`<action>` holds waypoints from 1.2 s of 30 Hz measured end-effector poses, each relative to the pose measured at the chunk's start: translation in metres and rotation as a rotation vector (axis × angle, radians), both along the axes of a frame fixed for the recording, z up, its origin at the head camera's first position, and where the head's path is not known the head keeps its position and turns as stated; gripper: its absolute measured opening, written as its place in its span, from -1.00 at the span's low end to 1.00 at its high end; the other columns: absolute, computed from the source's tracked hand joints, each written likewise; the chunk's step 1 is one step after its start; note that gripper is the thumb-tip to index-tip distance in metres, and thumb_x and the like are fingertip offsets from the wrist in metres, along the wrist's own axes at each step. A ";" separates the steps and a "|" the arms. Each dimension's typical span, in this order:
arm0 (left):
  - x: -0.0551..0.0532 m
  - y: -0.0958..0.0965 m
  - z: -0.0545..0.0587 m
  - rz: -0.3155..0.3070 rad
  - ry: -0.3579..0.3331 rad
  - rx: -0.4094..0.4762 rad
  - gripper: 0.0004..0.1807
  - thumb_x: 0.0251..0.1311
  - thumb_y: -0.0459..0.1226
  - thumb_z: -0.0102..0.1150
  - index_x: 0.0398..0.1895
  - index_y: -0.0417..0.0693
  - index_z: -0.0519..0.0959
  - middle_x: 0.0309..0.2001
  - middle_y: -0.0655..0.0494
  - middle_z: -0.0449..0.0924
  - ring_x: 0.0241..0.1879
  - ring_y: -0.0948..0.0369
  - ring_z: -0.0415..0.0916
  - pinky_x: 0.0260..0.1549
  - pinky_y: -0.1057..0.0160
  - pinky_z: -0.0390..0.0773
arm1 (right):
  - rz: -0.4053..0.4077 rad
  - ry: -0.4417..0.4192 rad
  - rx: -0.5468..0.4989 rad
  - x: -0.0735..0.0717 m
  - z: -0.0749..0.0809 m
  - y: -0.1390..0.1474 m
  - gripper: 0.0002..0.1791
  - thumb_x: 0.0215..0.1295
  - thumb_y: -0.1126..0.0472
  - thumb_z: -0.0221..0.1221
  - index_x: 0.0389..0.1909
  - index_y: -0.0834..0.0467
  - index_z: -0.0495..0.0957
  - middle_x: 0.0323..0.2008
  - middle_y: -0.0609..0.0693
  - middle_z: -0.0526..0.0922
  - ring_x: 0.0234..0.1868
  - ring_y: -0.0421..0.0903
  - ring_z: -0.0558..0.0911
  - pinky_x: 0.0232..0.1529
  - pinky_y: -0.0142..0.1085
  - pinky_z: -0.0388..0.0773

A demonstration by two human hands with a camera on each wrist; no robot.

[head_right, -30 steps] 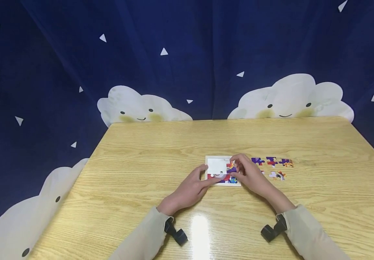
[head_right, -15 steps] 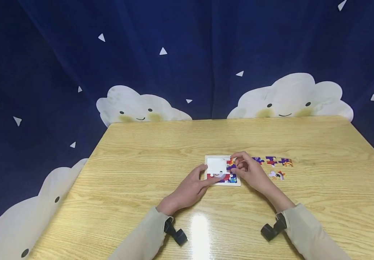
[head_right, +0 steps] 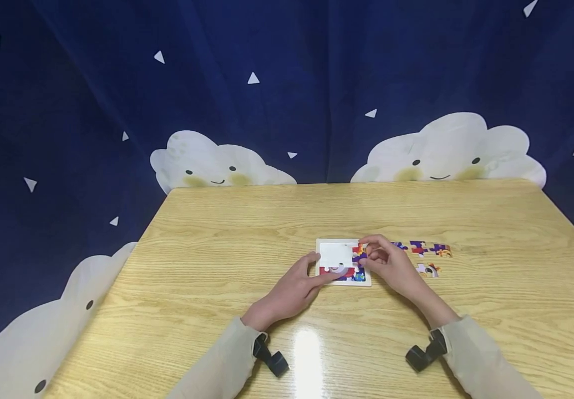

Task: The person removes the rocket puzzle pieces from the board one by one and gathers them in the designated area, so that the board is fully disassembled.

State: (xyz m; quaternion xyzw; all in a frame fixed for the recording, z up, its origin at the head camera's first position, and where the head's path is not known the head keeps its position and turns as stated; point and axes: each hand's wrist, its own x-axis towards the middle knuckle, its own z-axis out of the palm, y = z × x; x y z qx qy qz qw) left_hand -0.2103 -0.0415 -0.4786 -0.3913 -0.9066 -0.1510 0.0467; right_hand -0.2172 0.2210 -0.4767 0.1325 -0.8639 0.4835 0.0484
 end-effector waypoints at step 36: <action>0.000 0.001 -0.002 0.011 -0.028 0.012 -0.54 0.51 -0.17 -0.17 0.35 0.54 0.36 0.41 -0.20 0.21 0.45 0.00 0.18 0.47 0.12 0.24 | -0.088 0.034 0.006 0.028 0.001 0.054 -0.55 0.33 0.27 0.22 0.22 0.24 0.45 -0.24 -0.24 0.48 -0.32 -0.45 0.53 -0.46 -0.51 0.49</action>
